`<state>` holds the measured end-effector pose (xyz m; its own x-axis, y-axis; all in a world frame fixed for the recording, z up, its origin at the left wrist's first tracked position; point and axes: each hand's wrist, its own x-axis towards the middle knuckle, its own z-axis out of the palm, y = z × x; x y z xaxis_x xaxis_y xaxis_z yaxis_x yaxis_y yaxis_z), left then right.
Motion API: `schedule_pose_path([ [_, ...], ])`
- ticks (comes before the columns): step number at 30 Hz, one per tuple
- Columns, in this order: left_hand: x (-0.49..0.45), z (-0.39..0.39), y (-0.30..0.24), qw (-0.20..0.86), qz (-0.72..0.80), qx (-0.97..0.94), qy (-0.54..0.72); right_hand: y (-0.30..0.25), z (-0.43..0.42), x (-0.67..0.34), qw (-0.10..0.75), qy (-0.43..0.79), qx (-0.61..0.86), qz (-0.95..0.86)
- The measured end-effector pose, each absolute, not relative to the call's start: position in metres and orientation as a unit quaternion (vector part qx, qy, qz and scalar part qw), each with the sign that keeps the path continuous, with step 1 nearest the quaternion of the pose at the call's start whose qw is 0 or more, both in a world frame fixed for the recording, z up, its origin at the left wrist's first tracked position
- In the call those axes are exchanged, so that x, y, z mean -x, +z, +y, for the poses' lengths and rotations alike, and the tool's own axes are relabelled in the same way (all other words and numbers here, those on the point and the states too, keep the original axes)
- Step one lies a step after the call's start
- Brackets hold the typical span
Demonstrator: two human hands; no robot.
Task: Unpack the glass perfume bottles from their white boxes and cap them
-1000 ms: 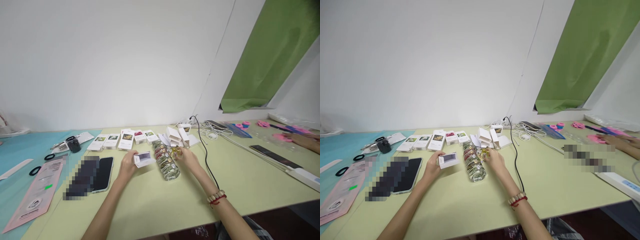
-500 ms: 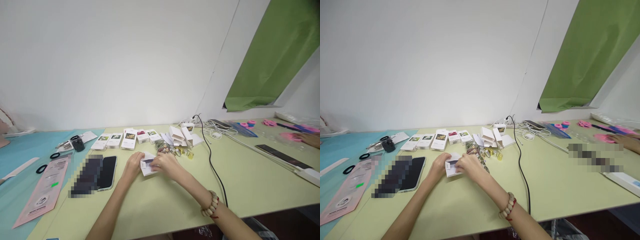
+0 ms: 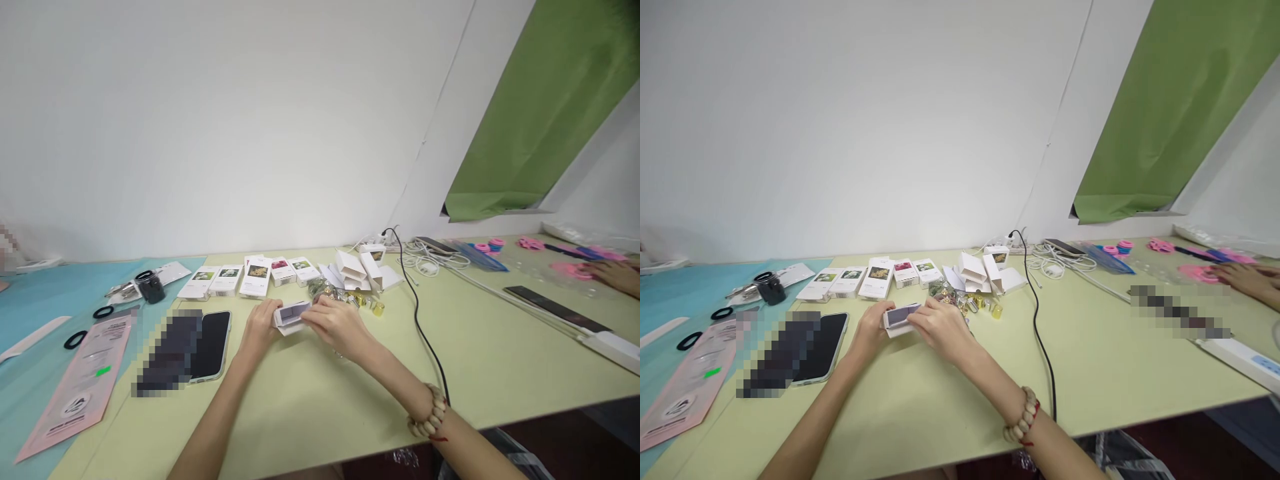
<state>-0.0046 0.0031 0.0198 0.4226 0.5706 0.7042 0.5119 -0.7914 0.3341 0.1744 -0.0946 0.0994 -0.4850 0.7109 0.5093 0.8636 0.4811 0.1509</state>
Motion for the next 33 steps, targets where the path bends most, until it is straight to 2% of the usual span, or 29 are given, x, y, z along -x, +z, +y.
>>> schedule_pose_path([
  [3,0.009,0.009,0.017,0.055,0.367,-0.811,0.452,0.122,-0.106,-0.189,0.311,-0.221,0.493,-0.782],
  [7,0.01,0.014,0.012,0.079,0.42,-0.762,0.487,0.145,-0.099,-0.236,0.51,-0.222,0.589,-0.587],
  [9,0.008,0.013,0.011,0.106,0.45,-0.731,0.503,0.147,-0.082,-0.264,0.582,-0.121,0.611,-0.523],
  [13,0.003,0.007,0.014,0.23,0.477,-0.647,0.549,0.133,-0.046,-0.299,0.679,0.185,0.586,-0.402],
  [16,0.001,0.008,0.013,0.37,0.429,-0.591,0.574,0.121,-0.037,-0.3,0.67,0.278,0.568,-0.389],
  [19,0.0,0.012,0.009,0.455,0.447,-0.547,0.543,0.114,-0.046,-0.289,0.615,0.312,0.594,-0.415],
  [22,-0.001,0.016,0.007,0.492,0.469,-0.528,0.509,0.113,-0.062,-0.28,0.541,0.287,0.621,-0.49],
  [26,0.0,0.013,0.012,0.548,0.402,-0.557,0.477,0.111,-0.079,-0.282,0.473,0.229,0.627,-0.575],
  [29,-0.001,0.01,0.023,0.559,0.361,-0.528,0.527,0.107,-0.089,-0.297,0.458,0.182,0.634,-0.595],
  [33,-0.002,0.013,0.037,0.523,0.364,-0.473,0.608,0.103,-0.104,-0.326,0.445,0.162,0.644,-0.601],
])
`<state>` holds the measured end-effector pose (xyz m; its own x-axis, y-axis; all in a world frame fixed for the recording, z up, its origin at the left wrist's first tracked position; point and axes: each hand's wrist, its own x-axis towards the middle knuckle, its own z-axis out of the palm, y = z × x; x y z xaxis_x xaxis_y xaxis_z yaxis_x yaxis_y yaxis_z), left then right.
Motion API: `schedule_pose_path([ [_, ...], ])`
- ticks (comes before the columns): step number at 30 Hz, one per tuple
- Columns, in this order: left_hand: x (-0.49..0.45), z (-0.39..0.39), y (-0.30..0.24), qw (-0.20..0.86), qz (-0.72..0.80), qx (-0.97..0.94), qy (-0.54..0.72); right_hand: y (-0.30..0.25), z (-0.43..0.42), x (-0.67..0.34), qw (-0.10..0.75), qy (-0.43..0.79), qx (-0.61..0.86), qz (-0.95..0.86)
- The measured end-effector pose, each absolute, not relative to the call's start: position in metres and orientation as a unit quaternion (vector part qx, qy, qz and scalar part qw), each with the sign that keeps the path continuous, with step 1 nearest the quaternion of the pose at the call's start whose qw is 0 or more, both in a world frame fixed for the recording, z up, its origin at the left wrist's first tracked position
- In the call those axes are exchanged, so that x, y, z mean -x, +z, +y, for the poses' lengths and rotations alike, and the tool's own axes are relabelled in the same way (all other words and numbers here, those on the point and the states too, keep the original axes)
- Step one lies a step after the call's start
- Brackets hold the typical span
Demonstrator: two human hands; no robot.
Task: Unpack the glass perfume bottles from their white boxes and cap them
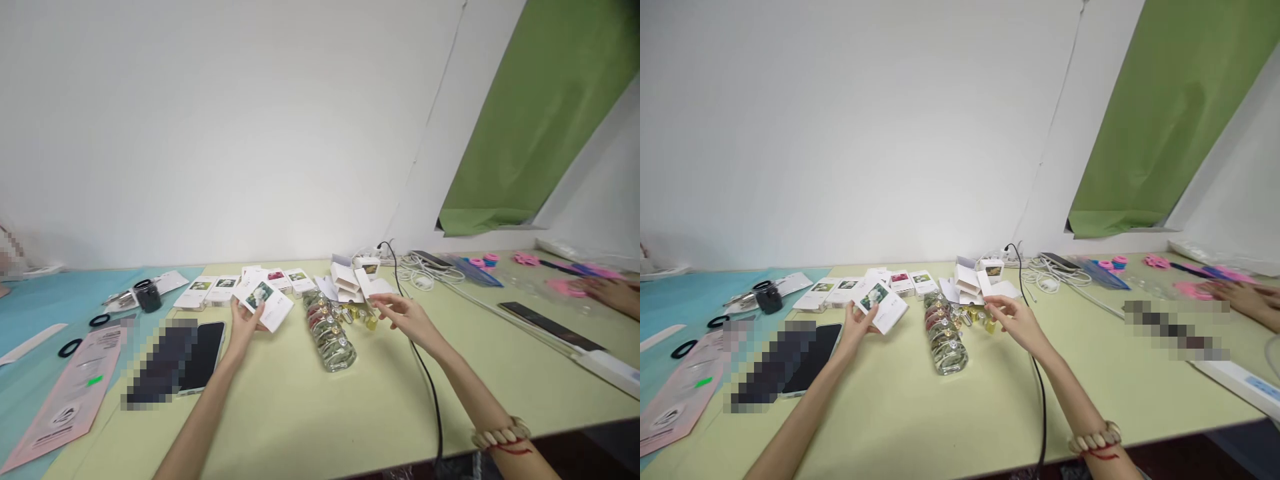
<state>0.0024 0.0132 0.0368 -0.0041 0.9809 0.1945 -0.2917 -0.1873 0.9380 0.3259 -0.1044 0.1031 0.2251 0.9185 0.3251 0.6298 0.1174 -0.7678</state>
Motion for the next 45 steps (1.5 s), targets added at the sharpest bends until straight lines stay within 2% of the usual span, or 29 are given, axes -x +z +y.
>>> schedule_pose_path([
  [8,-0.012,0.052,0.072,0.457,0.395,-0.545,0.581,0.098,-0.123,-0.369,0.433,0.162,0.677,-0.573],
  [12,-0.013,0.052,0.08,0.258,0.502,-0.603,0.564,0.091,-0.123,-0.377,0.428,0.165,0.676,-0.576],
  [15,-0.015,0.028,0.063,0.153,0.43,-0.689,0.563,0.085,-0.116,-0.384,0.412,0.152,0.673,-0.595],
  [18,-0.021,-0.005,0.032,0.108,0.379,-0.754,0.526,0.086,-0.09,-0.398,0.393,0.048,0.674,-0.624],
  [20,-0.026,-0.022,0.012,0.099,0.37,-0.783,0.49,0.092,-0.062,-0.41,0.35,-0.089,0.689,-0.628],
  [22,-0.033,-0.032,-0.001,0.084,0.361,-0.809,0.457,0.1,-0.029,-0.419,0.254,-0.196,0.714,-0.622],
  [29,-0.041,-0.032,-0.004,0.008,0.4,-0.801,0.446,0.097,0.062,-0.429,0.17,-0.222,0.734,-0.619],
  [38,-0.042,-0.031,-0.005,0.016,0.398,-0.811,0.428,0.087,0.072,-0.436,0.189,-0.228,0.757,-0.583],
  [45,-0.041,-0.034,-0.001,0.052,0.4,-0.803,0.44,0.133,0.025,-0.39,0.27,-0.279,0.726,-0.567],
])
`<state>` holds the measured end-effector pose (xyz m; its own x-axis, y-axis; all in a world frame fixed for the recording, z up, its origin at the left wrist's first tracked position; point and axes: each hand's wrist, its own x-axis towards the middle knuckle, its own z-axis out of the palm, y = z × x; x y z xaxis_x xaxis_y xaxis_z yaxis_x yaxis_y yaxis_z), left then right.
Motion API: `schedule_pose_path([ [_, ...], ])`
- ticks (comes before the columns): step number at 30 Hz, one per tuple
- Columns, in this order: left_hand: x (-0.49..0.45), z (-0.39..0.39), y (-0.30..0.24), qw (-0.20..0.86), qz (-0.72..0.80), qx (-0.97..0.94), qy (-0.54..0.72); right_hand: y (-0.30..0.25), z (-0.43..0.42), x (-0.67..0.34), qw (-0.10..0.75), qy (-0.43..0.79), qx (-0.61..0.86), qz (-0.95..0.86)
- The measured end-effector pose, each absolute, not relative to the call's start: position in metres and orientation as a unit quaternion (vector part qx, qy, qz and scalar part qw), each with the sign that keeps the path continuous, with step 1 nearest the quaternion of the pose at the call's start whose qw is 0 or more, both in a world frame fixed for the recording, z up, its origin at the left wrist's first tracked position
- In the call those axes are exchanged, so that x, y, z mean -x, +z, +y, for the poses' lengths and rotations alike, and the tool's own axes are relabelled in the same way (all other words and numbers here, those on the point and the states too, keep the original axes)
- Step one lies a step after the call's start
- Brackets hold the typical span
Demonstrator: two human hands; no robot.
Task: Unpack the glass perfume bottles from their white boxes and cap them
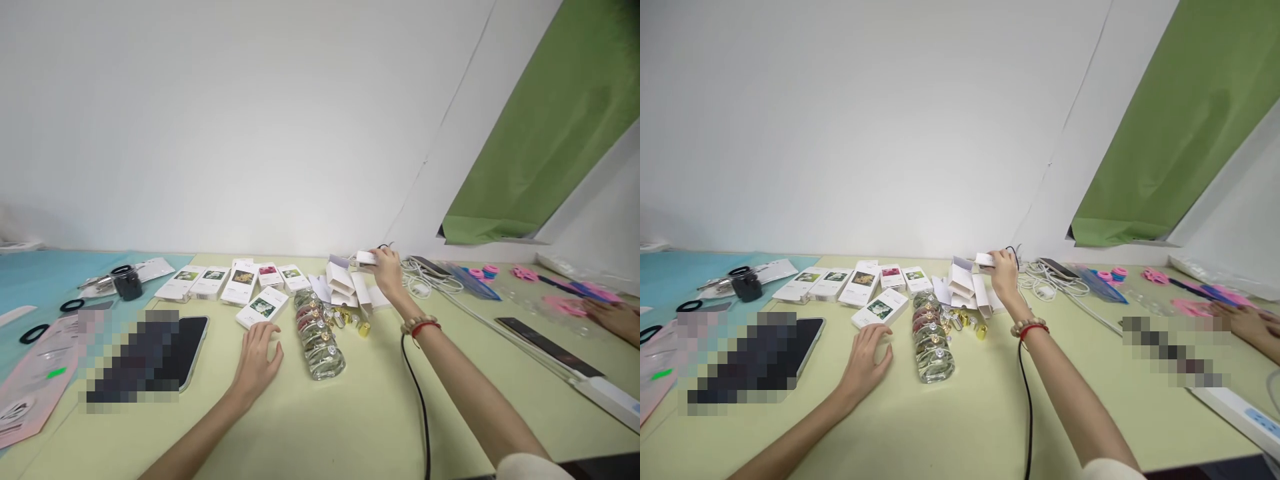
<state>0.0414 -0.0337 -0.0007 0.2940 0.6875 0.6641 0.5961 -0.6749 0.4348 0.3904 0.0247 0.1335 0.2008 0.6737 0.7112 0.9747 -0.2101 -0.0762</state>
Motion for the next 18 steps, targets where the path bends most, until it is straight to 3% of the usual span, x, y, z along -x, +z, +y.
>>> schedule_pose_path([
  [4,-0.04,-0.035,-0.001,0.084,0.387,-0.791,0.466,0.168,-0.023,-0.312,0.367,-0.327,0.596,-0.635],
  [7,-0.037,-0.039,0.001,0.098,0.39,-0.742,0.537,0.167,-0.047,-0.243,0.405,-0.275,0.53,-0.692],
  [14,-0.027,-0.043,0.0,0.134,0.417,-0.619,0.652,0.088,-0.053,-0.131,0.365,-0.079,0.475,-0.797],
  [18,-0.024,-0.03,-0.002,0.18,0.445,-0.571,0.666,0.068,-0.049,-0.111,0.408,-0.039,0.473,-0.78],
])
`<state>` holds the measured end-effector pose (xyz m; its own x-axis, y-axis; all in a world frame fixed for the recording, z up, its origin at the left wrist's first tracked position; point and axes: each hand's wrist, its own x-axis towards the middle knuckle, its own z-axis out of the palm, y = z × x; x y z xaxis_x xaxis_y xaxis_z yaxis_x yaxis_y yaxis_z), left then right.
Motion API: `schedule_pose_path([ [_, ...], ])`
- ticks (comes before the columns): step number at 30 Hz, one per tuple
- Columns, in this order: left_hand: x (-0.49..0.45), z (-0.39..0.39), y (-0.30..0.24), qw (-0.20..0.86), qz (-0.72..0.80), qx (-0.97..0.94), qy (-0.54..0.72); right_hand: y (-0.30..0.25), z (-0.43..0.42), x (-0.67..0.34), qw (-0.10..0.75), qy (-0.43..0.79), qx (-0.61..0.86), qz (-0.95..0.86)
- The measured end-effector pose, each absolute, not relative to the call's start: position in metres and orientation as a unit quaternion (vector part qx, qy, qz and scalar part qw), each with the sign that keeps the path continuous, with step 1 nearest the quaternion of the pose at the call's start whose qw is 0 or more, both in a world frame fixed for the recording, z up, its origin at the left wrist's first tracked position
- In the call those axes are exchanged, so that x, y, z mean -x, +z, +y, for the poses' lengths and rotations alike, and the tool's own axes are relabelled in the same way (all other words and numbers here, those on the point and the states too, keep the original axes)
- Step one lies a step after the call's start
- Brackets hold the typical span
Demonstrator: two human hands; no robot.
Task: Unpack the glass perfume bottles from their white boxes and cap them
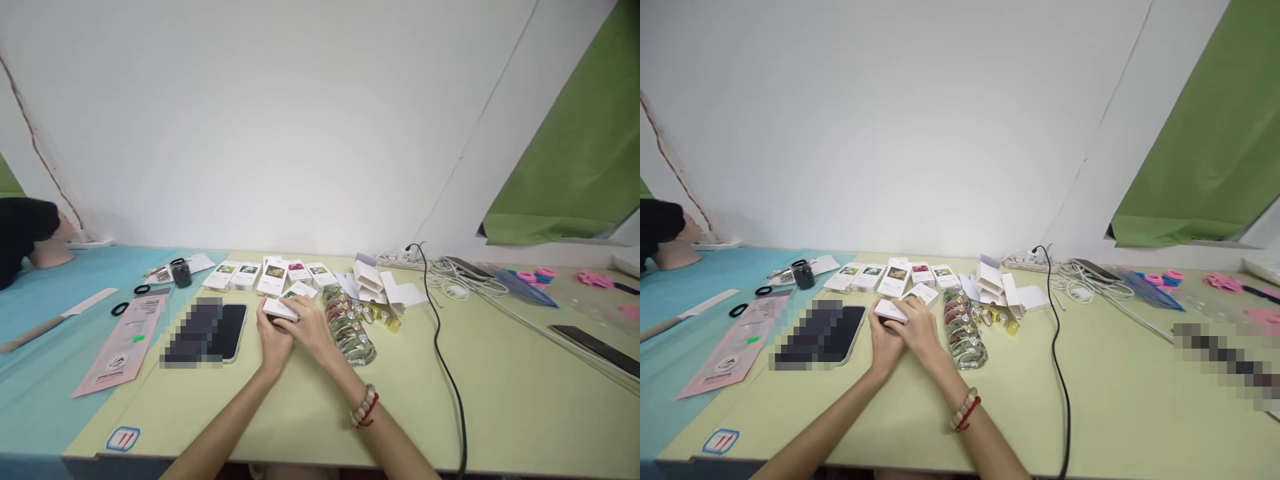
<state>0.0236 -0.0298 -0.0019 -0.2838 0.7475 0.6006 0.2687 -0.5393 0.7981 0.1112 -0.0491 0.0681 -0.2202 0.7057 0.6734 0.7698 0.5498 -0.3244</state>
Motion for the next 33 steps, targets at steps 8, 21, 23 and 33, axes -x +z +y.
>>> schedule_pose_path([
  [8,-0.028,0.006,0.0,0.095,0.406,-0.647,0.639,0.076,-0.039,-0.113,0.46,-0.102,0.512,-0.719],
  [21,-0.026,0.006,0.001,-0.081,0.337,-0.687,0.639,0.063,-0.042,-0.12,0.49,-0.088,0.549,-0.672],
  [23,-0.024,0.005,0.002,-0.079,0.345,-0.688,0.634,0.062,-0.041,-0.12,0.5,-0.073,0.55,-0.665],
  [33,-0.024,0.009,-0.002,0.004,0.415,-0.645,0.642,0.053,-0.043,-0.111,0.5,-0.082,0.477,-0.718],
])
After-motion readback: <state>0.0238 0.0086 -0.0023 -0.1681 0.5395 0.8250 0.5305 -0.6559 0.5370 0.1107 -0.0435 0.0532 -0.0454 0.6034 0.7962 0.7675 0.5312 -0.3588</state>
